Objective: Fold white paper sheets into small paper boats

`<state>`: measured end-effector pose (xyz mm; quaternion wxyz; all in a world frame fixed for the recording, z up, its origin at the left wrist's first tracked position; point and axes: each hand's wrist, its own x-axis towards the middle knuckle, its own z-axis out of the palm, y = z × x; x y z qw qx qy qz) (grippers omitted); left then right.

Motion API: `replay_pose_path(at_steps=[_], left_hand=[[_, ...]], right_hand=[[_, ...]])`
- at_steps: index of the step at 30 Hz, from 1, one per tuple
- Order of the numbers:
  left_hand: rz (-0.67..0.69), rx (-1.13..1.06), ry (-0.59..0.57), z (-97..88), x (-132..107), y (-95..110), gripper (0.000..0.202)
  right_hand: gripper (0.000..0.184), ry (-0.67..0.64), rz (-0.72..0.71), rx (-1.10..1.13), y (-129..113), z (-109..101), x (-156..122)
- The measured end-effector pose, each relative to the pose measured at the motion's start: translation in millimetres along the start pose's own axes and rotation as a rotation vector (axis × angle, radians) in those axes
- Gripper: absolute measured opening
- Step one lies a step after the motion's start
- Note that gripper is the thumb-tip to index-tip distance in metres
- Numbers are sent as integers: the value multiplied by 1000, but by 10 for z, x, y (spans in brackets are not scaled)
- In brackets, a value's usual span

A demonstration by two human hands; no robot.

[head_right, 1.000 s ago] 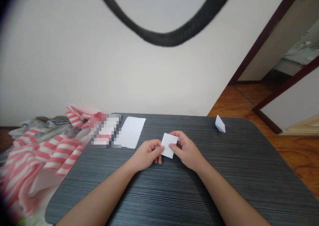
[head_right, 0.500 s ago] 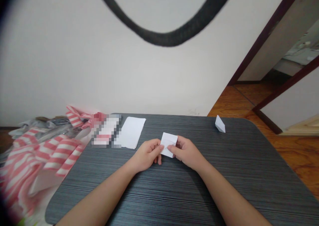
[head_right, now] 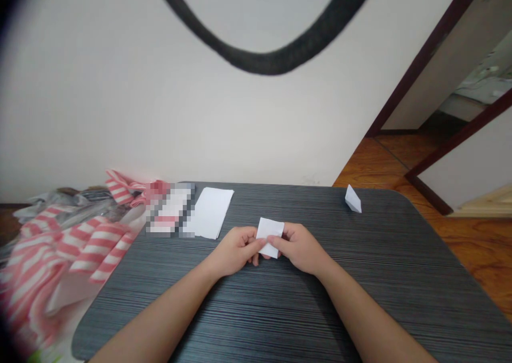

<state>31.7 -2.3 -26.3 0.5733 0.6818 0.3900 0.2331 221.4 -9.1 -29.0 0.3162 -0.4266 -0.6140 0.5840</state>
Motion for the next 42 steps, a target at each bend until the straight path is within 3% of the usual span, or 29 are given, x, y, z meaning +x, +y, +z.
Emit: replay_pose_path(at_steps=[19,29,42], left_hand=[[11,-75,-22,2,10,-37,30],[-1,-94,-3,12,24,-55,28],[5,-17,2,10,-2,25,34]], right_hand=[[32,80,66,-28,65,-49,-34],[36,125,35,-168,108,-90,-40],[19,30,-7,-80,40,-5,-20]])
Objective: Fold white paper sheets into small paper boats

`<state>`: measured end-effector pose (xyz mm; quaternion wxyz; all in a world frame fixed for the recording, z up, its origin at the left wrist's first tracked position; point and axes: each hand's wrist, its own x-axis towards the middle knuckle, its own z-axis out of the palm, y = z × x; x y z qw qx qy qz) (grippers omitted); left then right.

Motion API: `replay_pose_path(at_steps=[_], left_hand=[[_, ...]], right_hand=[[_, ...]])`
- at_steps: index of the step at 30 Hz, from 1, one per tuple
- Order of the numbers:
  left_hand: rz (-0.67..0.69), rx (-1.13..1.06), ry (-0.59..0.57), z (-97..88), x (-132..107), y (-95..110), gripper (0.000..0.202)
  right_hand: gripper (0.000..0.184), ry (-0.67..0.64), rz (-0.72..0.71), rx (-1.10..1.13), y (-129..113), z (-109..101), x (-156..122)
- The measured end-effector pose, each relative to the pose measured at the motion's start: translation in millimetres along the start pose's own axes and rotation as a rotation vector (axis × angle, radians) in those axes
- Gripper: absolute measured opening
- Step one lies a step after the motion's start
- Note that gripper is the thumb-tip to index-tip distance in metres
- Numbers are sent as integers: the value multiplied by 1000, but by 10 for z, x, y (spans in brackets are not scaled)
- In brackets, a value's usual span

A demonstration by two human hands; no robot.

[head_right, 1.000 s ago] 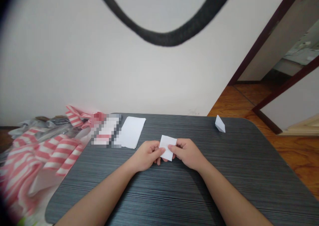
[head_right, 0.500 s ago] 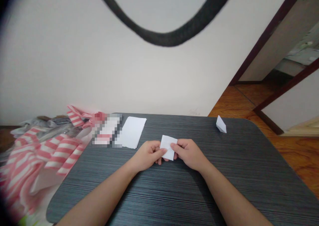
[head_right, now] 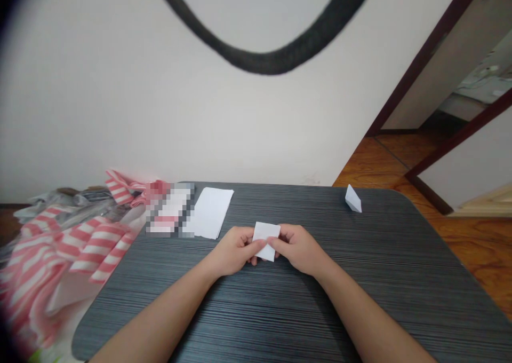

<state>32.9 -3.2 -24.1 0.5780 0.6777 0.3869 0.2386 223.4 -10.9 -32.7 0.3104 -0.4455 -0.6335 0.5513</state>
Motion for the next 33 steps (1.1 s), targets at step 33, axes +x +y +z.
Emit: replay_pose_path(at_steps=[33], left_hand=[[-48,-118,36,-12,9,-48,31]], right_hand=[[24,214,39,25,89,-105,-2]])
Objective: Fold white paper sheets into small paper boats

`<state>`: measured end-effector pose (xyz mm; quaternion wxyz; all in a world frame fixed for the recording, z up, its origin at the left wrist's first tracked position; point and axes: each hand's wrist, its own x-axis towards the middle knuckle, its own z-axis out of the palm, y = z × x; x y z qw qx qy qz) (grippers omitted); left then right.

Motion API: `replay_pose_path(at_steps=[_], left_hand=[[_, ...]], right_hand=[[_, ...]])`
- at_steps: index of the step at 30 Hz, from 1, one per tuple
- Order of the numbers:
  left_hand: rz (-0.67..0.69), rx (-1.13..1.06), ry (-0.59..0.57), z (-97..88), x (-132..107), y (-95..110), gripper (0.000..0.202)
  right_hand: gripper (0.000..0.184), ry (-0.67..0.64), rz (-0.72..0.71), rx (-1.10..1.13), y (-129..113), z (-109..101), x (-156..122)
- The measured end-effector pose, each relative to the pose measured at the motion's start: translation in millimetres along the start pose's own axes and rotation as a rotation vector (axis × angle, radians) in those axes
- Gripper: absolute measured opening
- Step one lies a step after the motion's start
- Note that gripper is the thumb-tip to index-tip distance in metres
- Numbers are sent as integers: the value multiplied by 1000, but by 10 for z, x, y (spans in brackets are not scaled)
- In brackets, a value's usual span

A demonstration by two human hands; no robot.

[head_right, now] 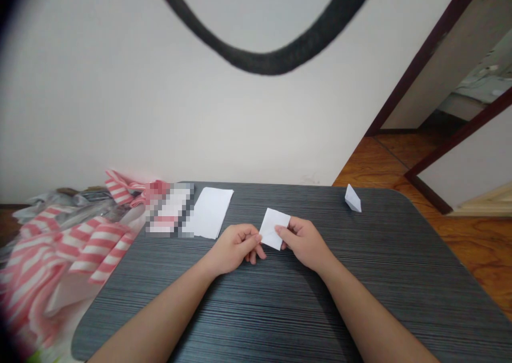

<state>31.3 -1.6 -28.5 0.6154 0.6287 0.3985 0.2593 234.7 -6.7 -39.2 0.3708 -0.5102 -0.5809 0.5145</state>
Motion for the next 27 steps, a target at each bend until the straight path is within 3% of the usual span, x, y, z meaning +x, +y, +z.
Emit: replay_pose_path(at_steps=[3,10,17,27], left_hand=[[7,-7,-3,-1,0,6,29],[45,-11,-93,2,-9,63,32],[9,-21,-64,-2,5,35,34],[30,14,-43,-3,11,-3,31]], right_hand=[[25,-11,-3,1,-23,13,-2],[27,-186,-4,-43,-117,59,-28],[34,-65,-36,-106,-92,42,-20],[32,-93,-71,-128,-119,37,-35]])
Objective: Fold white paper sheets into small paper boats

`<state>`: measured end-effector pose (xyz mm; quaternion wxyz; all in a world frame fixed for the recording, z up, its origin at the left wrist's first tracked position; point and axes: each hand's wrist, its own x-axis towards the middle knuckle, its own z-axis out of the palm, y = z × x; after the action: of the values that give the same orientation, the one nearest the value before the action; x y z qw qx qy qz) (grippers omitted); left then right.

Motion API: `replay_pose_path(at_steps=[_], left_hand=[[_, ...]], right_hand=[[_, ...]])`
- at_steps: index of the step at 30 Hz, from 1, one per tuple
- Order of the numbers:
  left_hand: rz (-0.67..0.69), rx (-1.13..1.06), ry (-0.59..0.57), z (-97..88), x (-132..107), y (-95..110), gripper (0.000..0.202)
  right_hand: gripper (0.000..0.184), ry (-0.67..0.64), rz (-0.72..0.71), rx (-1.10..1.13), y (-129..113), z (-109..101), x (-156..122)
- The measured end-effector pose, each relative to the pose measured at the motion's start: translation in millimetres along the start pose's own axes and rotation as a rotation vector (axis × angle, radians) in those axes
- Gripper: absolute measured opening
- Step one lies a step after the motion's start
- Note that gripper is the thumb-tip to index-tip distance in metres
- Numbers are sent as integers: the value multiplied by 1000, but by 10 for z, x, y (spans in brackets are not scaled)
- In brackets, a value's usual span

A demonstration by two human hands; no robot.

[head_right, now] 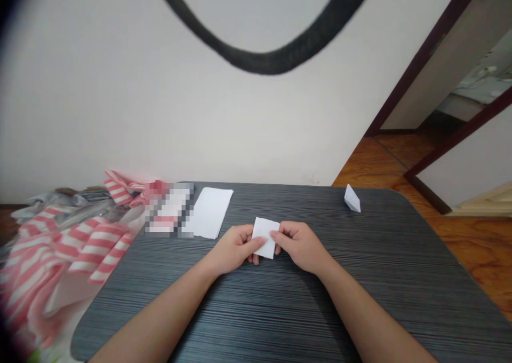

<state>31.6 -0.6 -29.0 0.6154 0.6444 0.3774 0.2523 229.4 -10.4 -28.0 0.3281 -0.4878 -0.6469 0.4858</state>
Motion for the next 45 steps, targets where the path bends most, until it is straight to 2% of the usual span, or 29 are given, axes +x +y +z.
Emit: replay_pose_path(at_steps=[4,7,10,12,16,20,28,36,39,45], left_hand=[[9,-6,-20,-2,-8,9,31],[-3,-32,5,-7,-5,1,32],[-18,-80,15,-15,5,-11,33],[-20,-107,6,-20,11,-15,34],[-1,-164,1,-21,16,-17,35],[8,-178,-5,-8,17,-27,34],[3,-132,-37,-12,0,-12,38],[23,-284,142,-11,30,-27,46],[24,-223,93,-14,22,-27,48],[43,-74,41,5,18,-18,34]], right_hand=[[33,-23,5,-29,12,25,2],[30,29,-19,-18,41,39,-1],[21,163,-157,-41,57,31,-12],[26,199,-295,-119,58,20,-18],[36,59,-457,-278,72,9,-5],[38,6,-516,-330,111,5,25],[27,22,-496,-343,148,-25,28],[17,201,-425,-298,44,-23,15],[17,203,-354,-306,9,-30,14],[24,125,-270,-342,18,-17,0]])
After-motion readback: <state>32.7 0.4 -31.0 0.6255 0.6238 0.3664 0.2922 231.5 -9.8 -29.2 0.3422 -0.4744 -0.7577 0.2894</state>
